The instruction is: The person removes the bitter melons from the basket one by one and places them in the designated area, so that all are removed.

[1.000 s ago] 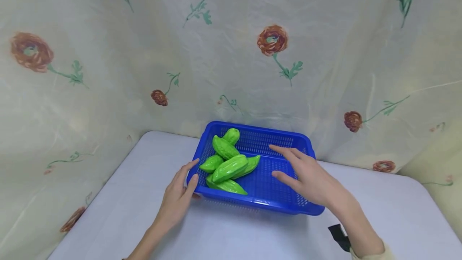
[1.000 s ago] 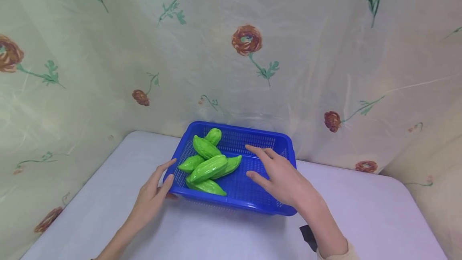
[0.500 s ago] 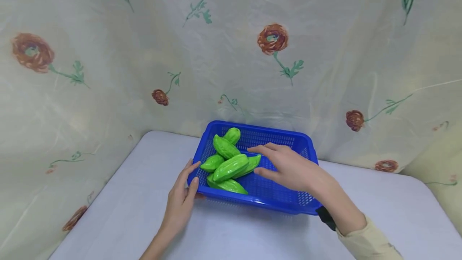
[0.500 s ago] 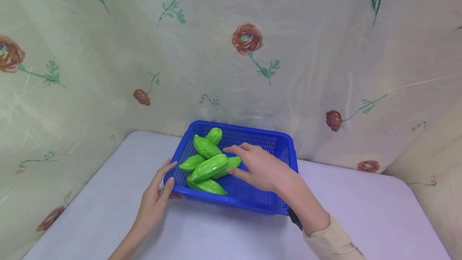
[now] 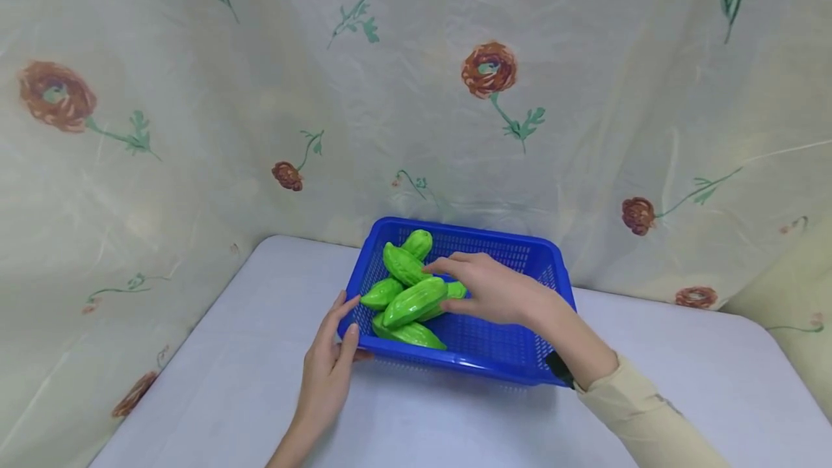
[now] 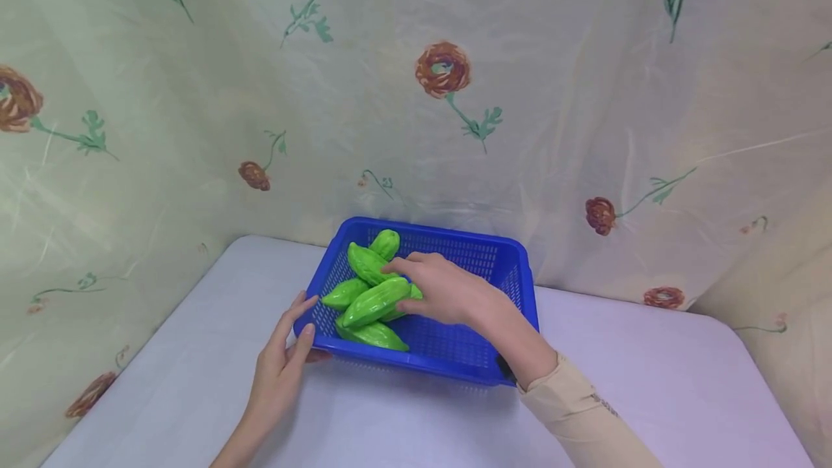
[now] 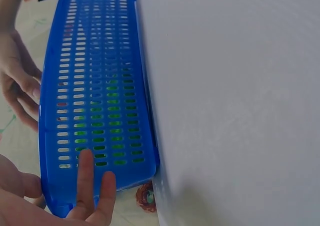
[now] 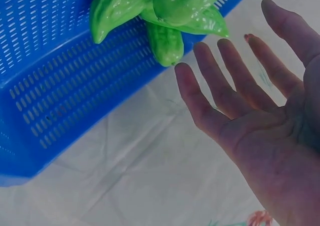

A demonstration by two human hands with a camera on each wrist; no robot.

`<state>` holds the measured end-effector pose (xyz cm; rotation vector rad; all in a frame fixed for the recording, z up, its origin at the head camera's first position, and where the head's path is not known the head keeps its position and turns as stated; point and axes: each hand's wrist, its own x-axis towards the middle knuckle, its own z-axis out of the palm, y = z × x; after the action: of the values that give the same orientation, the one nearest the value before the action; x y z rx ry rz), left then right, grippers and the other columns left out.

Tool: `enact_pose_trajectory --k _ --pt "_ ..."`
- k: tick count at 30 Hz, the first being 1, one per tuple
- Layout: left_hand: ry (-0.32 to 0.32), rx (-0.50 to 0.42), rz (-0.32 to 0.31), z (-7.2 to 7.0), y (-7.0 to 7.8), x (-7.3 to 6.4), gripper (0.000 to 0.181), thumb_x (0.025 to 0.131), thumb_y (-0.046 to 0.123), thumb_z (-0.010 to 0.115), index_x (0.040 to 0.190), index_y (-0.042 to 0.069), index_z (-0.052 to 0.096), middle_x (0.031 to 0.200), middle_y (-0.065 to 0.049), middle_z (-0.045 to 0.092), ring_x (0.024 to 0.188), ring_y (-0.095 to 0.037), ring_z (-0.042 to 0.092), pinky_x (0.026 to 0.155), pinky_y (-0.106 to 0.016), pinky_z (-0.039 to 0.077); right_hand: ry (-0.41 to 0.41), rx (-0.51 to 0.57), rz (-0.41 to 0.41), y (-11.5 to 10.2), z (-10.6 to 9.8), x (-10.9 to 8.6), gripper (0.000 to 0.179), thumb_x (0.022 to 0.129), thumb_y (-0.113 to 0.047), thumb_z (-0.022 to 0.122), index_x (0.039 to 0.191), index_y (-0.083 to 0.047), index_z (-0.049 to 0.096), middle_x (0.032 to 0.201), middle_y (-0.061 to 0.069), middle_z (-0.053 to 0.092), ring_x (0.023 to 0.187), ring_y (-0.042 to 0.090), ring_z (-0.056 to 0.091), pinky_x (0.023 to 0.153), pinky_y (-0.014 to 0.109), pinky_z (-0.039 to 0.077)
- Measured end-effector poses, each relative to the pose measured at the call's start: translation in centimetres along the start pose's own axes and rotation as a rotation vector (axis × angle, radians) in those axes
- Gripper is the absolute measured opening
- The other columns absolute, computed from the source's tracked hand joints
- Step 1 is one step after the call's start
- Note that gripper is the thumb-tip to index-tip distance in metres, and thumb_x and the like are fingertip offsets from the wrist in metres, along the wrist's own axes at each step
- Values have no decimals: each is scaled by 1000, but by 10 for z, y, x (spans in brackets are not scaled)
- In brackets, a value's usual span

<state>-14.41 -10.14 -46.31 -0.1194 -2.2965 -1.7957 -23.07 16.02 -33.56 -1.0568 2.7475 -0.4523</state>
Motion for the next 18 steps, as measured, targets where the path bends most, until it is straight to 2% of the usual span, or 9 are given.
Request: enact_pose_trajectory --k 6,12,18 --pt "4 20 -9 2 2 -2 42 118 21 46 159 16 50 179 -15 26 87 -30 79 81 -34 65 -40 8 7 2 4 15 55 104 -22 75 154 -11 58 151 15 65 141 36 61 116 53 52" --pt "-1 77 -11 1 0 -1 42 118 22 46 159 18 52 179 -11 28 89 -26 78 82 -31 64 -51 24 -22 8 8 27 55 101 -23 78 152 -11 60 147 12 68 136 33 65 114 51 54" --pt "-52 102 -13 -3 -3 2 42 117 30 48 156 17 56 181 -9 24 92 -25 77 84 -28 63 -63 40 -53 13 12 36 54 99 -21 81 149 -10 63 146 11 70 136 34 65 114 52 53"
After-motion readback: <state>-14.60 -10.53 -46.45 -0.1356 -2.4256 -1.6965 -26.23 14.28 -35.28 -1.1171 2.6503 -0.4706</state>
